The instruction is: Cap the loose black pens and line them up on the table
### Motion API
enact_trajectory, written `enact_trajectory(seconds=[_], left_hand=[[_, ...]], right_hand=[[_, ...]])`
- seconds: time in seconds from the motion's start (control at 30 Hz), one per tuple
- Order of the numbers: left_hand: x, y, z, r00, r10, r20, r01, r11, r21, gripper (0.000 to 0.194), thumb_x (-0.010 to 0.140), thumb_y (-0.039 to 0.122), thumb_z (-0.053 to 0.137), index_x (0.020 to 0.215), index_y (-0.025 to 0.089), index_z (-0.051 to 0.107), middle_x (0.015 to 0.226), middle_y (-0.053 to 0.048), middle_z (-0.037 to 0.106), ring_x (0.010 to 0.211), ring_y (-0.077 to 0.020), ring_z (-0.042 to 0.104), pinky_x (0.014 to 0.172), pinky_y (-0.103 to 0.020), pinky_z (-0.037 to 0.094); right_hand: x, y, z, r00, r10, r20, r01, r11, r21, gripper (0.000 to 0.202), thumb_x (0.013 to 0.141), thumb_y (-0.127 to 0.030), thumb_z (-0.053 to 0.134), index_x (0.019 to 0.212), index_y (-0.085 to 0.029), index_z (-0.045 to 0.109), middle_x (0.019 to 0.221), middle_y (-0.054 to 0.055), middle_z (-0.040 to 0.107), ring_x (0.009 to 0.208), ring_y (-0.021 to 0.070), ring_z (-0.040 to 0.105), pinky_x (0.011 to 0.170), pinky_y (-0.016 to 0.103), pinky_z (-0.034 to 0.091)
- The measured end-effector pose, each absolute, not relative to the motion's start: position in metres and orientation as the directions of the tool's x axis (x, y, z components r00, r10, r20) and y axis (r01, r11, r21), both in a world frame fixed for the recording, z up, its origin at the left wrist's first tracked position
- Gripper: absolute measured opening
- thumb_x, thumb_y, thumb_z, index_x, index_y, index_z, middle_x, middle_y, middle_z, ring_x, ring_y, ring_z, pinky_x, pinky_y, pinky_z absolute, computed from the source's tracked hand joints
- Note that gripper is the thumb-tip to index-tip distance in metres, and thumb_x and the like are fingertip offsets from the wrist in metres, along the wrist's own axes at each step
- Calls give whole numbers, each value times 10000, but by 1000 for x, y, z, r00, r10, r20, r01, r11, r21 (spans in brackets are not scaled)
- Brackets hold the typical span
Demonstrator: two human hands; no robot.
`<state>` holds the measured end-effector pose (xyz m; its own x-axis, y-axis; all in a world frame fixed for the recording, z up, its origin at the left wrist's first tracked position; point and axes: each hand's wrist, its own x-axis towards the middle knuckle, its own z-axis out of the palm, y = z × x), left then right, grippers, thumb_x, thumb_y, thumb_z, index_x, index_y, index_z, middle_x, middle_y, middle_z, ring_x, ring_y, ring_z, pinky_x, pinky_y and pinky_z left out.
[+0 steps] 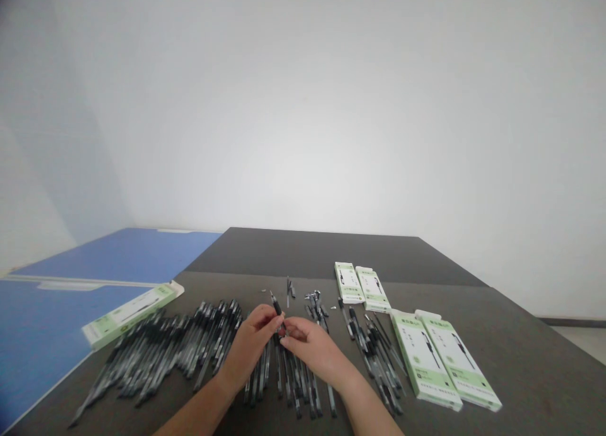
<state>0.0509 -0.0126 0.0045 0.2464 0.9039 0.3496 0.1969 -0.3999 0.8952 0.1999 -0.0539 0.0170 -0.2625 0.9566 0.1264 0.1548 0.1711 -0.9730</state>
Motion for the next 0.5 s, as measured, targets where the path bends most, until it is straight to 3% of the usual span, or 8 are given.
enact_trajectory(seconds=[0.1, 0.23, 0.27, 0.37, 0.5], left_hand=[[56, -6, 7, 348, 894, 282, 233, -374, 898, 228, 782, 356, 514, 799, 174, 650, 792, -26, 640, 766, -168, 581, 702, -247, 433], [66, 19, 8, 422, 883, 204, 450, -399, 799, 354, 814, 346, 445, 1090, 183, 596, 944, -40, 686, 819, -165, 619, 723, -240, 457], [69, 28, 9, 430, 882, 191, 561, -427, 709, 351, 819, 331, 426, 1087, 186, 600, 956, -38, 690, 831, -164, 622, 733, -239, 457], [83, 55, 7, 464, 869, 169, 646, -463, 607, 287, 784, 277, 464, 970, 172, 655, 948, -62, 694, 878, -188, 614, 782, -259, 442], [104, 73, -1, 543, 827, 147, 693, -540, 478, 226, 752, 229, 504, 889, 191, 680, 901, -70, 695, 883, -205, 604, 814, -285, 423]], right_hand=[[202, -50, 9, -137, 982, 134, 148, 154, -977, 221, 765, -371, 549, 822, -185, 652, 684, -5, 624, 655, 154, 582, 691, 286, 446], [221, -50, 5, 142, 976, 163, 69, 154, -986, 226, 760, -398, 559, 779, -184, 626, 638, -16, 590, 611, 145, 556, 646, 270, 428], [227, -50, 5, 219, 962, 161, 36, 157, -987, 234, 758, -407, 562, 791, -183, 621, 644, -14, 588, 615, 144, 553, 646, 268, 425], [241, -49, 5, 372, 918, 137, -46, 165, -985, 259, 747, -422, 577, 820, -175, 614, 675, -5, 592, 618, 140, 547, 643, 265, 421], [246, -47, 3, 382, 915, 134, -72, 174, -982, 262, 745, -420, 579, 799, -165, 610, 685, 5, 595, 610, 137, 544, 632, 265, 422]])
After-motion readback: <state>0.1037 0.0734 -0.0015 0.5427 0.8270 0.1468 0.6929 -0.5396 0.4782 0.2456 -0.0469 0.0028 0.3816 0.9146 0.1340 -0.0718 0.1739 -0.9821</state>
